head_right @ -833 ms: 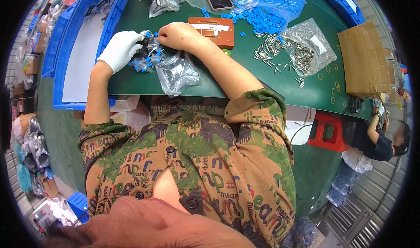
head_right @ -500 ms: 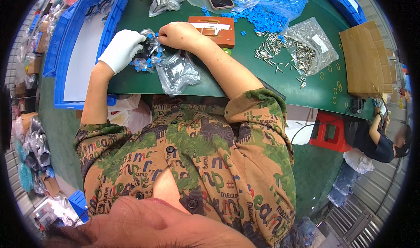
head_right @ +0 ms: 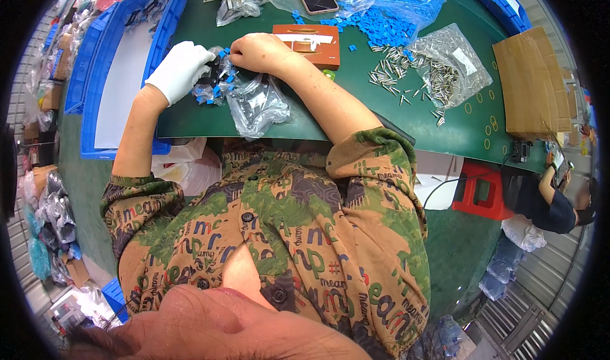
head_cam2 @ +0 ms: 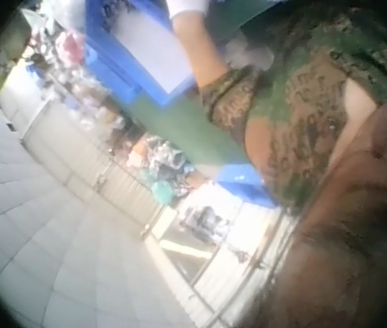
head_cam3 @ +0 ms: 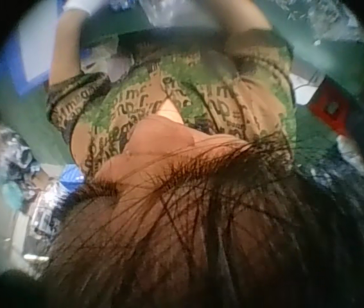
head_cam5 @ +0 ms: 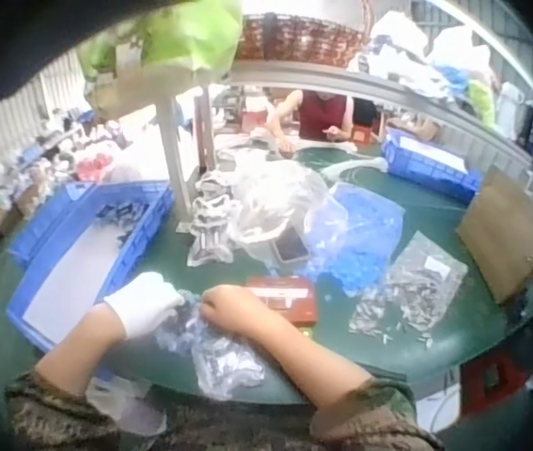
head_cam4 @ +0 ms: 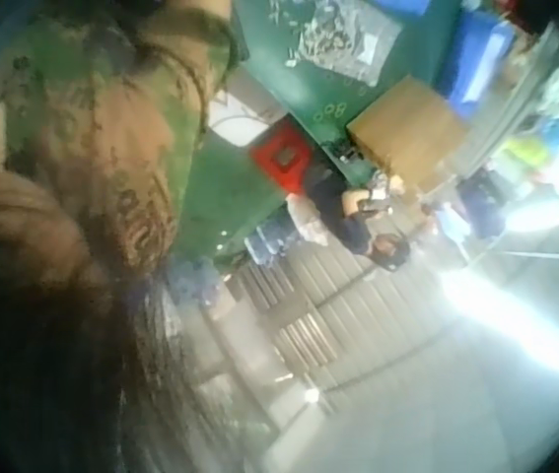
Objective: The person assembles small metal hardware components at a green workbench. They pick up black plastic parts and metal fasteners, insert the fasteners into the parts, and place the assembled units into a blue bin. The person wears a white glove on their left hand and uses their right hand to manipulate the components.
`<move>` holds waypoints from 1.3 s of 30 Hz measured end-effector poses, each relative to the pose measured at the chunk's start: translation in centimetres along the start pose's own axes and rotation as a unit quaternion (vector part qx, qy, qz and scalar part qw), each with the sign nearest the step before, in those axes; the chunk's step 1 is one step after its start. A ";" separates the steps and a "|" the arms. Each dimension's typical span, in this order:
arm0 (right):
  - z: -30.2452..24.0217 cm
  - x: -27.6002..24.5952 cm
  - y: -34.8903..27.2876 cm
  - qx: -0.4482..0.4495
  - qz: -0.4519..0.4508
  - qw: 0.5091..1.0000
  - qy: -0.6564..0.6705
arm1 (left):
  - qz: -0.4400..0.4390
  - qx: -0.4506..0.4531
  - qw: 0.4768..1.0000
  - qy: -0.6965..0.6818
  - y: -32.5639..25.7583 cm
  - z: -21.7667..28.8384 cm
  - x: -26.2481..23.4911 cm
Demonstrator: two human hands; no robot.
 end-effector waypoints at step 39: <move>-4.0 -6.4 -7.1 -0.221 0.278 0.935 -0.012 | -0.223 -0.098 0.933 -0.266 1.4 -6.9 3.5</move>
Point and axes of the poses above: each hand's wrist, its own y-axis towards the middle knuckle, its own x-axis out of the palm, z = x × y, the point moved 6 cm from there along y, towards the middle knuckle, and after that the axes turned 2 degrees about x, right-handed, at the moved point
